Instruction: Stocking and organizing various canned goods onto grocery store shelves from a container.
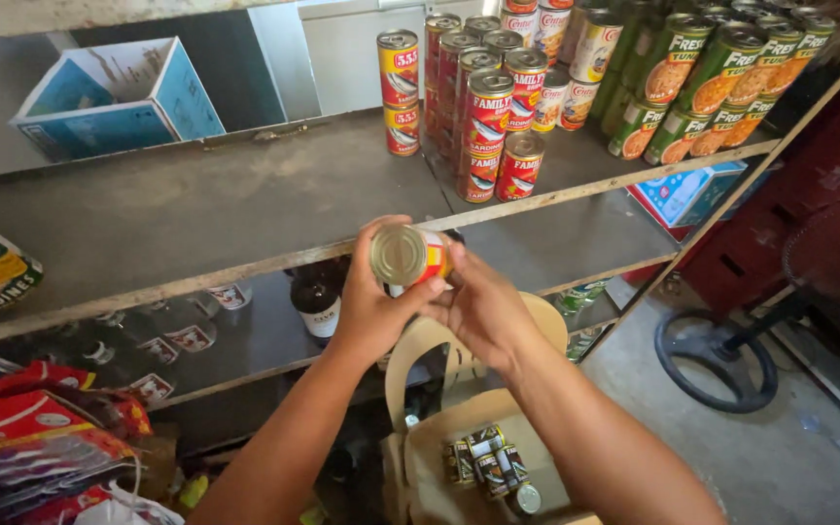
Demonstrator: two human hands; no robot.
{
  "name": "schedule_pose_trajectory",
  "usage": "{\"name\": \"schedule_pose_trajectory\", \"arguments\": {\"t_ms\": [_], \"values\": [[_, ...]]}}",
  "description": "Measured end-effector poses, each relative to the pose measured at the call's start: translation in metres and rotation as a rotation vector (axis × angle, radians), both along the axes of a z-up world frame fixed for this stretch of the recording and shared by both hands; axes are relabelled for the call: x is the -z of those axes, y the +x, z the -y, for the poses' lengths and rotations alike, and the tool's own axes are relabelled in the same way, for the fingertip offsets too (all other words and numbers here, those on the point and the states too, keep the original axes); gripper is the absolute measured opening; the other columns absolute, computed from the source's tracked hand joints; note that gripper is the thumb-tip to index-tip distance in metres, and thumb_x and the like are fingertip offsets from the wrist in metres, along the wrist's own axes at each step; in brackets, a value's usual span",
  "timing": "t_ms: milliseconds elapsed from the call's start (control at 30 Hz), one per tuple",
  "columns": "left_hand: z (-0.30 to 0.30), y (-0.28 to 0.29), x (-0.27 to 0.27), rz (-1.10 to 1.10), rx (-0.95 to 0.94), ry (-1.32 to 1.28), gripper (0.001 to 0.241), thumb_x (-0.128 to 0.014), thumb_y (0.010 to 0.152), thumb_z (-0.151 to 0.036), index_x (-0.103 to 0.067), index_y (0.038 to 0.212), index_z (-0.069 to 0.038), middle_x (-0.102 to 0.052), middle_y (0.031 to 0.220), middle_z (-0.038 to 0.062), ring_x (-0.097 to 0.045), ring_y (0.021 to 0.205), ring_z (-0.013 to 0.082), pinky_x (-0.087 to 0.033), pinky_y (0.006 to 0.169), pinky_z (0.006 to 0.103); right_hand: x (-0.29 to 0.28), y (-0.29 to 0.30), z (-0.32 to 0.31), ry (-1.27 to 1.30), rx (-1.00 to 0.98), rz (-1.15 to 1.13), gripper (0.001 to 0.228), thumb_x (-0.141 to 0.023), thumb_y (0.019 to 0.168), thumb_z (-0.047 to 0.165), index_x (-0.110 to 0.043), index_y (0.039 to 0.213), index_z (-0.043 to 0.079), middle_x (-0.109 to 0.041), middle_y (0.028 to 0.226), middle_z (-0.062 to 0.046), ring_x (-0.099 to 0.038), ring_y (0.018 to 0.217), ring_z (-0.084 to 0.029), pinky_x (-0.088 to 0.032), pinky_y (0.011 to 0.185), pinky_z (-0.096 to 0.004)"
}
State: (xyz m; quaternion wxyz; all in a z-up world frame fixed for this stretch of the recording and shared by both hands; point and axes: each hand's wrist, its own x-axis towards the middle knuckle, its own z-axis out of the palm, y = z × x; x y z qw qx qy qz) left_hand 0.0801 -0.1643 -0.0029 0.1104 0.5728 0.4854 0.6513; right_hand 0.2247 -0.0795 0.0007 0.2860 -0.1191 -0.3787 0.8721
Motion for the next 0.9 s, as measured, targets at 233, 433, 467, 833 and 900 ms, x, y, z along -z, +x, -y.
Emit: {"name": "schedule_pose_trajectory", "arguments": {"t_ms": [233, 433, 467, 833, 900], "values": [[-0.004, -0.016, -0.013, 0.394, 0.241, -0.175, 0.079, -0.080, 0.085, -0.022, -0.037, 0.150, -0.010, -0.059, 0.136, 0.009, -0.062, 0.119, 0.0153, -0.055, 0.097, 0.0314, -0.022, -0.031, -0.028, 0.093, 0.198, -0.030, 0.043, -0.058, 0.102, 0.021, -0.053, 0.141, 0.006, -0.065, 0.129, -0.010, -0.066, 0.114, -0.021, -0.056, 0.096, -0.038], [-0.028, -0.049, -0.030, -0.016, -0.128, -0.374, 0.079, -0.086, 0.077, -0.021, -0.039, 0.140, -0.012, -0.071, 0.114, 0.015, -0.072, 0.100, 0.0229, -0.056, 0.087, 0.0349, -0.022, -0.054, -0.064, 0.425, 0.269, 0.023, 0.053, -0.070, 0.095, 0.007, -0.053, 0.145, 0.003, -0.064, 0.127, -0.007, -0.066, 0.111, -0.018, -0.056, 0.092, -0.038], [-0.035, -0.052, -0.033, -0.009, -0.135, -0.383, 0.077, -0.086, 0.074, -0.020, -0.039, 0.135, -0.011, -0.072, 0.112, 0.015, -0.074, 0.099, 0.0234, -0.057, 0.086, 0.0354, -0.022, -0.059, -0.072, 0.585, 0.265, 0.029, 0.055, -0.071, 0.095, 0.006, -0.054, 0.148, 0.001, -0.065, 0.128, -0.010, -0.065, 0.113, -0.019, -0.055, 0.095, -0.038], [-0.142, -0.077, -0.019, 0.032, -0.279, 0.052, 0.078, -0.084, 0.081, -0.012, -0.034, 0.140, -0.005, -0.067, 0.121, 0.015, -0.070, 0.107, 0.0239, -0.056, 0.088, 0.0360, 0.014, -0.112, -0.109, 0.723, 0.472, 0.152, 0.062, -0.066, 0.102, 0.028, -0.044, 0.154, 0.005, -0.064, 0.135, -0.011, -0.060, 0.121, -0.015, -0.048, 0.104, -0.030], [-0.172, -0.095, -0.023, 0.140, -0.177, 0.139, 0.072, -0.087, 0.075, -0.008, -0.048, 0.135, -0.005, -0.070, 0.115, 0.013, -0.070, 0.100, 0.0214, -0.058, 0.085, 0.0356, 0.013, -0.117, -0.122, 0.746, 0.526, 0.206, 0.055, -0.054, 0.109, 0.034, -0.047, 0.154, 0.004, -0.064, 0.136, -0.013, -0.059, 0.120, -0.018, -0.047, 0.104, -0.032]]}}
